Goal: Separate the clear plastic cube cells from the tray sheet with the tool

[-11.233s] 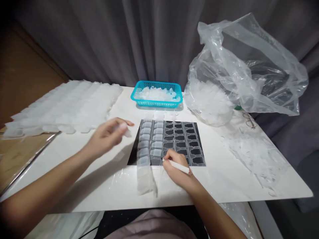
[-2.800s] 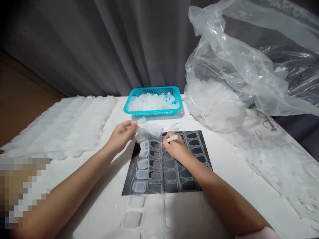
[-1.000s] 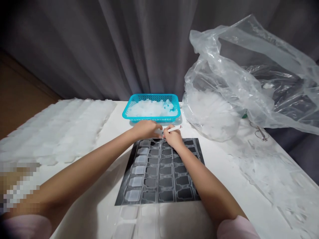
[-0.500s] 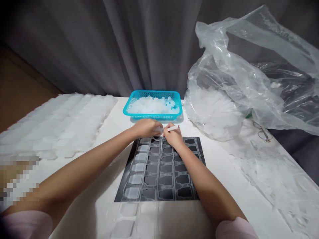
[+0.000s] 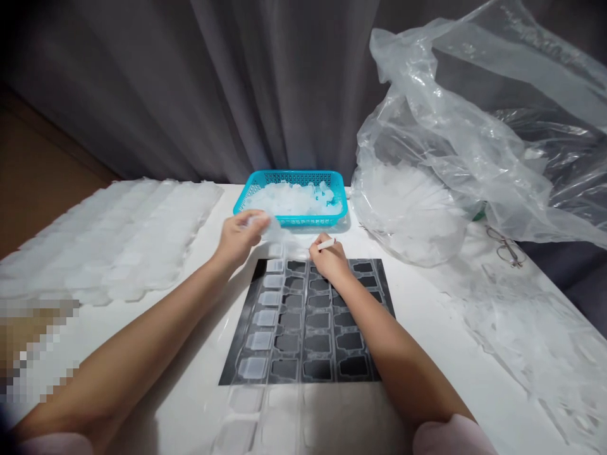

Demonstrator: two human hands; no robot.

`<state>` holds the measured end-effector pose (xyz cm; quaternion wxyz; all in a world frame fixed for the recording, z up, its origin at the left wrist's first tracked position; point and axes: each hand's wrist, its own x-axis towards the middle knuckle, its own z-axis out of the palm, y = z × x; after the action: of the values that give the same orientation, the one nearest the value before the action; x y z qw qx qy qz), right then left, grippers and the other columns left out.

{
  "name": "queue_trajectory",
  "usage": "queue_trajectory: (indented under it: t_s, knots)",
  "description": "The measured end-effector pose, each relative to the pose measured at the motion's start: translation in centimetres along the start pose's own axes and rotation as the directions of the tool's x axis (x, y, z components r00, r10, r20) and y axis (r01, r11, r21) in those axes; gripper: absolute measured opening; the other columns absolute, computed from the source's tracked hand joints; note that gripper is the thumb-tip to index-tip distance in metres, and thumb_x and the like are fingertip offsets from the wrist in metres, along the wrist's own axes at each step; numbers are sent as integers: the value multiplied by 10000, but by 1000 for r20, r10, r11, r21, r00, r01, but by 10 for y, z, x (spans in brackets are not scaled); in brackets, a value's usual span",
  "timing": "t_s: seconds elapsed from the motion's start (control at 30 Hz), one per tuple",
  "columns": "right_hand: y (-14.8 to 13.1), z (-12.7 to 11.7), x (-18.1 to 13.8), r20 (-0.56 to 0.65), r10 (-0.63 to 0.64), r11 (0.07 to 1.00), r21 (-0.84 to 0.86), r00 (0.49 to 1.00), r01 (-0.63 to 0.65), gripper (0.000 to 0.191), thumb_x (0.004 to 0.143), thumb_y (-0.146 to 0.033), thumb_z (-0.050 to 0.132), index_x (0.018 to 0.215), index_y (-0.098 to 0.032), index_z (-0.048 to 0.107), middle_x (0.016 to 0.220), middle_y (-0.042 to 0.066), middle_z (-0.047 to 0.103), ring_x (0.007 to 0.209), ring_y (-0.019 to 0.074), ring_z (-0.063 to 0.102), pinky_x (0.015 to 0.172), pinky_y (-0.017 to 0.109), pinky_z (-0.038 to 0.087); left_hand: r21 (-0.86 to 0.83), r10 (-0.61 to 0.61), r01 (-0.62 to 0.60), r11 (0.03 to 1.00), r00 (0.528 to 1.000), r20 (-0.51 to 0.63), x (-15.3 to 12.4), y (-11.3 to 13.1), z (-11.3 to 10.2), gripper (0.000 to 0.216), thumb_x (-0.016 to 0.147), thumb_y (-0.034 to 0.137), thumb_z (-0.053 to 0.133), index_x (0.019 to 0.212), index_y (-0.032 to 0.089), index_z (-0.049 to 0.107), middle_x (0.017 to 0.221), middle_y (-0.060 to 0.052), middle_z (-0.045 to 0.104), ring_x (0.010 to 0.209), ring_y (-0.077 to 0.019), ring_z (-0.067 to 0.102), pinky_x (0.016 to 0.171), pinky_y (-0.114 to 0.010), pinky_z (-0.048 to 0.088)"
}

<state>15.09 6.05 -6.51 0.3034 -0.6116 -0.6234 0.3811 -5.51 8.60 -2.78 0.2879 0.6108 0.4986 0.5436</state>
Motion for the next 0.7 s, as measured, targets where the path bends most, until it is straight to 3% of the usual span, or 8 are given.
queue_trajectory:
  t_s: [0.1,0.17,0.23,0.33,0.43,0.57,0.63,0.7]
  knots:
    - [1,1,-2,7,0,999,37,1000,0,100,806,-197,452,707,-193,463,637,-20,638,549,113,561,569,218,380,-250,-62,6,968,974,-217,20,14,-17,373,745,587,614,758,217,575,512,47,467,388,-72,343,370,-221,265]
    - [1,1,-4,6,-3,998,70,1000,2,107,816,-222,454,714,-192,462,628,-26,635,527,105,564,565,213,397,-201,-13,-42,979,964,-266,38,21,-24,340,726,548,656,785,222,579,530,51,465,401,-70,346,384,-217,284]
    - [1,2,-7,-8,-6,994,109,1000,6,126,831,-264,450,729,-191,461,639,-28,636,514,98,572,561,208,415,-15,73,-81,997,960,-269,60,24,-24,303,710,482,692,786,205,597,589,39,505,472,-80,422,453,-216,355]
    - [2,4,-9,-42,-13,986,166,999,20,182,857,-340,422,756,-192,454,677,-21,645,518,96,586,537,200,432,405,156,-96,909,981,-118,91,17,-14,233,723,394,693,780,174,640,719,-4,563,693,-131,543,658,-251,445]
    - [3,4,-10,-65,-24,979,201,998,37,223,867,-384,406,761,-194,449,674,-17,644,508,99,581,527,200,437,655,46,-95,749,995,91,114,6,-2,233,727,348,692,887,177,692,901,-51,586,932,-195,561,859,-307,439]
    - [2,3,-18,-91,-103,987,111,991,113,235,884,-415,414,838,-204,506,703,-8,659,562,126,600,580,219,434,770,-206,-77,634,943,263,127,-2,7,406,799,459,584,1140,251,656,1202,-78,545,1200,-232,470,1020,-328,361]
    - [-4,5,-24,-69,-259,966,-35,964,257,247,915,-403,383,914,-214,542,753,10,662,672,152,625,641,234,428,782,-269,-50,621,924,272,130,-1,5,539,785,605,522,1235,319,601,1325,-68,504,1267,-310,421,1060,-430,313]
    - [-16,11,-28,14,-440,881,-186,898,435,260,941,-365,353,918,-208,559,783,33,650,780,175,618,704,250,419,795,-327,-9,607,909,260,132,3,-1,662,759,740,412,1307,386,522,1418,-45,453,1313,-409,348,1065,-567,234]
